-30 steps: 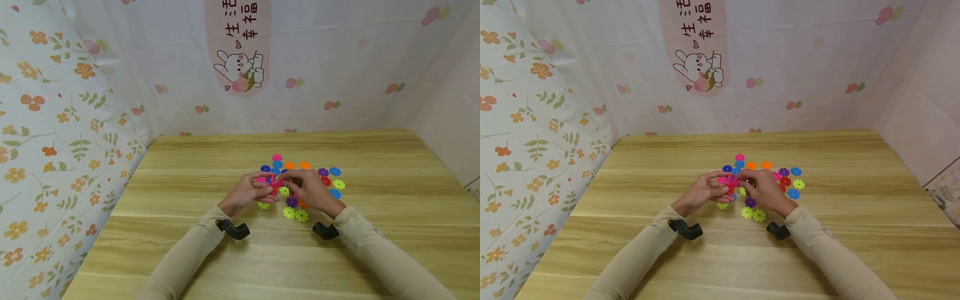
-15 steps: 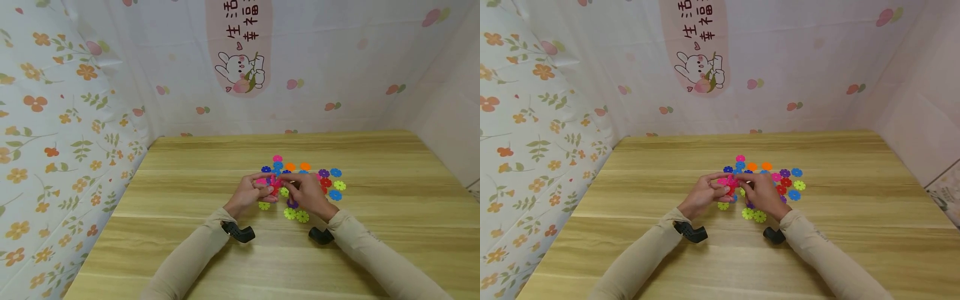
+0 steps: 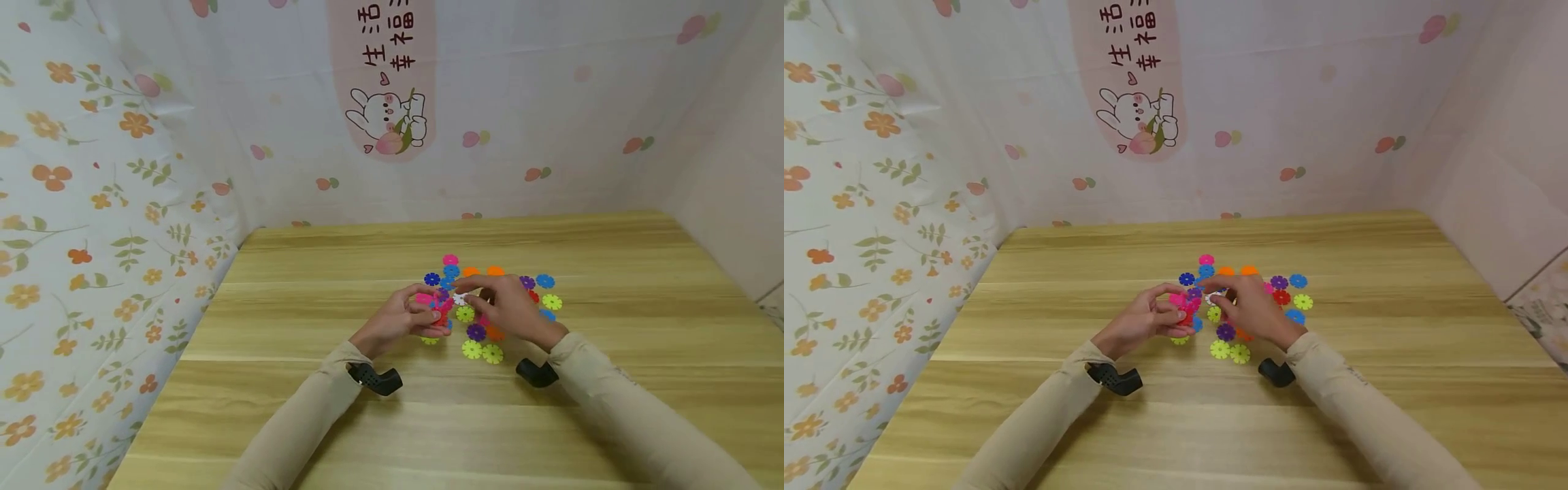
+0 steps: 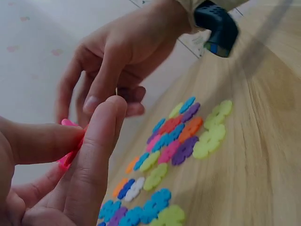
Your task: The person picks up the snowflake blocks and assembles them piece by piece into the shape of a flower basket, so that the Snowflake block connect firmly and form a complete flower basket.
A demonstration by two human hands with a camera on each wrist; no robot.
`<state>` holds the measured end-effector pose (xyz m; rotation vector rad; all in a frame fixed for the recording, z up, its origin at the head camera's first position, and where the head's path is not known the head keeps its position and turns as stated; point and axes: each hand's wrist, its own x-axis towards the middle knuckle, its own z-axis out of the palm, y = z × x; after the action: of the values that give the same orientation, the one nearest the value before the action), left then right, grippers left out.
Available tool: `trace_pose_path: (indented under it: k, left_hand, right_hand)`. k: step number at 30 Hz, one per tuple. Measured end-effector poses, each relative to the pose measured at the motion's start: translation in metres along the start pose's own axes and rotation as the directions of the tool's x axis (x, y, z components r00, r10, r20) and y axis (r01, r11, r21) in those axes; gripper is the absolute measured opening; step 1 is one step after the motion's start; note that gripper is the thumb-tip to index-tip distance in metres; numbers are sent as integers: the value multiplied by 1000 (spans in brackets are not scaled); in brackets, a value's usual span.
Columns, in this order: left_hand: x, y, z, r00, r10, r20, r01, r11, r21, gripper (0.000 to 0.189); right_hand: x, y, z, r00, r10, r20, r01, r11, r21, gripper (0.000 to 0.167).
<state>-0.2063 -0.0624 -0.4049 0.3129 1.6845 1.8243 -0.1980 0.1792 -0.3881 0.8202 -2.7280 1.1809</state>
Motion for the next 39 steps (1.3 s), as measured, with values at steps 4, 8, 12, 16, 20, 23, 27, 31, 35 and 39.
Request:
trace_pose_path:
  k: [4, 8, 12, 16, 20, 23, 27, 31, 35, 39]
  left_hand:
    - [-2, -4, -5, 1000, 8, 3, -8, 1000, -15, 44]
    - [-4, -4, -7, 1000, 26, -11, -26, 1000, -17, 42]
    - [-4, -4, -8, 999, 38, -3, -38, 999, -17, 53]
    - [-2, -3, -6, 997, 61, 40, -61, 998, -3, 53]
    - [0, -4, -4, 995, 76, 62, -78, 997, 19, 50]
    - [0, -3, -3, 996, 68, 60, -71, 997, 43, 54]
    - [0, -2, 0, 995, 73, 74, -78, 994, 72, 61]
    - [-1, 0, 2, 994, 84, 68, -92, 987, 129, 64]
    - [-2, 2, 3, 994, 89, 60, -98, 982, 164, 63]
    - [0, 3, 3, 987, 103, 120, -113, 991, 76, 63]
  right_hand:
    - [0, 21, -29, 996, 80, 38, -74, 988, -135, 17]
    - [0, 45, -47, 980, 181, 79, -151, 945, -289, 19]
    - [3, 63, -46, 971, 214, 110, -154, 905, -397, 22]
    - [6, 72, -40, 969, 217, 115, -148, 889, -433, 23]
    - [9, 75, -38, 969, 222, 107, -156, 888, -432, 23]
    - [10, 76, -40, 967, 231, 108, -168, 895, -413, 23]
    - [12, 77, -45, 959, 262, 106, -202, 897, -393, 20]
    - [11, 77, -50, 957, 271, 103, -216, 904, -370, 9]
    - [8, 72, -53, 963, 249, 106, -206, 928, -309, 4]
    - [4, 62, -50, 964, 241, 109, -215, 954, -209, 4]
